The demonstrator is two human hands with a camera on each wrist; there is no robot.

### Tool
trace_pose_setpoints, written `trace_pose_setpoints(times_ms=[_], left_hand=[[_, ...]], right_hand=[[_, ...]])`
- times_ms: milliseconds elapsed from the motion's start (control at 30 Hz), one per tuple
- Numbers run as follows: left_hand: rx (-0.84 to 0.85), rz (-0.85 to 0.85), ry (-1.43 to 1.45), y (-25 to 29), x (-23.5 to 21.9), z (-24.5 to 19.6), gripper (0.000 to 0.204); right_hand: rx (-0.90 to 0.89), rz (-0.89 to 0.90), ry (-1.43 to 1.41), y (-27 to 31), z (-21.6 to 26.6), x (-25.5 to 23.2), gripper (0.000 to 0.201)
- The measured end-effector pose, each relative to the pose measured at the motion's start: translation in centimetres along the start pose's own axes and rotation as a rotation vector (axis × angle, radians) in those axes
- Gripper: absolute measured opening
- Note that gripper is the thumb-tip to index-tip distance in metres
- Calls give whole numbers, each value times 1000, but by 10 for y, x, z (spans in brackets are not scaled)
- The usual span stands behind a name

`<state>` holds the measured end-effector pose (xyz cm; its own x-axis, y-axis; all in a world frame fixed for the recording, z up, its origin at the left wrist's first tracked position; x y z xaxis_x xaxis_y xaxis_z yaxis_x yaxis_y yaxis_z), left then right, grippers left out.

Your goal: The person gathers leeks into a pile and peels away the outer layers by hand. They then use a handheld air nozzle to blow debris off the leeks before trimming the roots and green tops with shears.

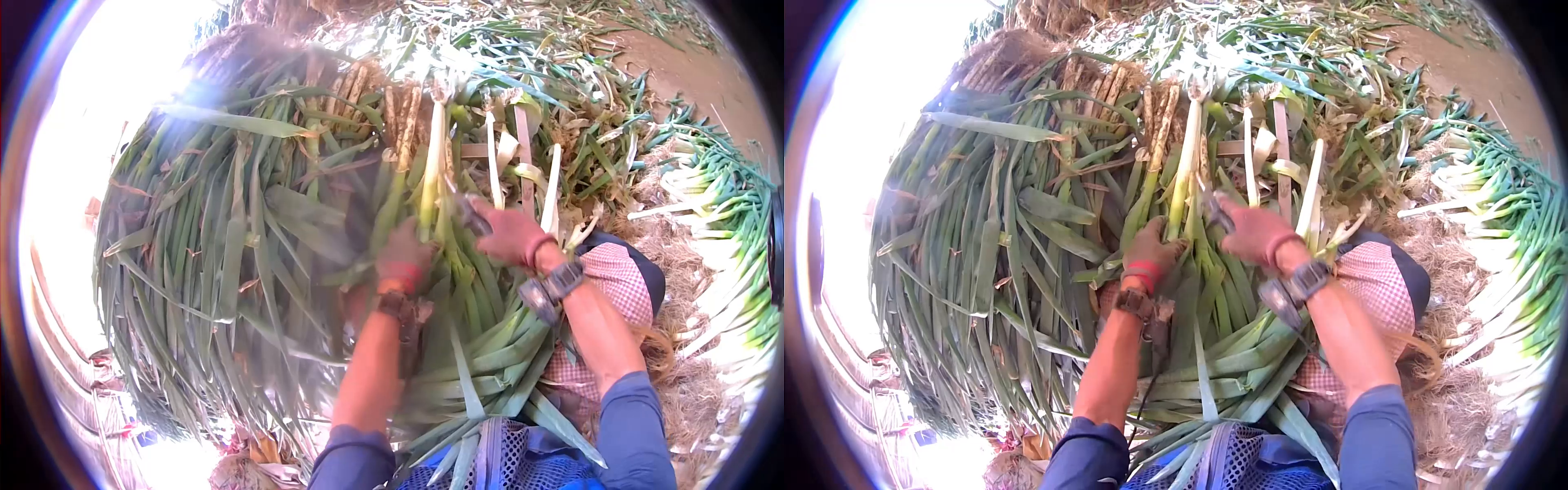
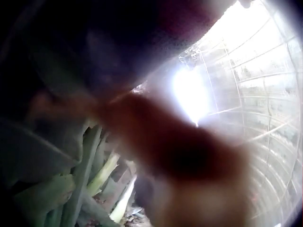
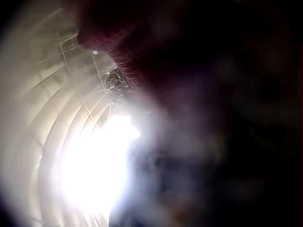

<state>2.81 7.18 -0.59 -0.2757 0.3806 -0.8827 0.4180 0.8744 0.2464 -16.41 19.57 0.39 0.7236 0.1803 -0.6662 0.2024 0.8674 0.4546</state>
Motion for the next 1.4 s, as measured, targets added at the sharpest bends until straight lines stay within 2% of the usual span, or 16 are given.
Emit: trace_pose_setpoints(times_ms=[100,167,267,367,600,667,733,800,867,967,1033,1067,1167,1200,1300,1400], left_hand=[[66,119,414,-17,9,18,62],[61,125,489,-34,17,38,61],[49,94,517,-26,-6,23,58],[46,283,871,-22,-29,-5,57],[122,116,851,-36,-80,-76,47],[106,166,927,-38,-85,-92,45],[136,216,897,-33,-88,-104,45],[121,247,859,-60,-55,-77,47],[42,353,740,-55,-38,-70,55],[-57,300,861,-29,-29,-69,57],[39,498,658,-26,-28,-75,66],[37,495,661,-22,-27,-75,66],[297,293,99,-2,-31,-98,77],[299,294,95,5,-32,-103,77],[206,20,-175,17,-41,-106,71],[200,124,-121,-20,-6,-59,55]], right_hand=[[-57,43,32,53,2,14,88],[-134,-6,43,83,-1,26,89],[-225,-5,68,114,-8,36,90],[-138,-11,127,141,-11,29,88],[-105,-94,51,170,-25,19,88],[-84,-179,46,177,-33,15,89],[-115,-176,23,187,-32,14,90],[-152,-172,2,190,-29,14,91],[-79,-264,-74,191,-32,10,92],[-119,-278,-102,196,-31,7,92],[-125,-241,-50,196,-27,12,92],[-134,-207,1,196,-25,15,92],[-44,-182,-37,190,-29,17,93],[-43,-184,-40,190,-30,19,93],[-110,-198,-35,196,-29,23,93],[-38,-160,-56,199,-33,24,94]])
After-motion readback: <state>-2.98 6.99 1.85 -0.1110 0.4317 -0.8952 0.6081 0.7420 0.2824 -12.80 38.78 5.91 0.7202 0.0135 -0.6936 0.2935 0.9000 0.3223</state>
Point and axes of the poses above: each hand's wrist, its own y-axis away from the middle knuckle, its own x-axis out of the palm, z = x × y, the point moved 5 cm from there along -y, towards the middle knuckle, and after that the axes turned 4 degrees about y, right-handed, at the moved point
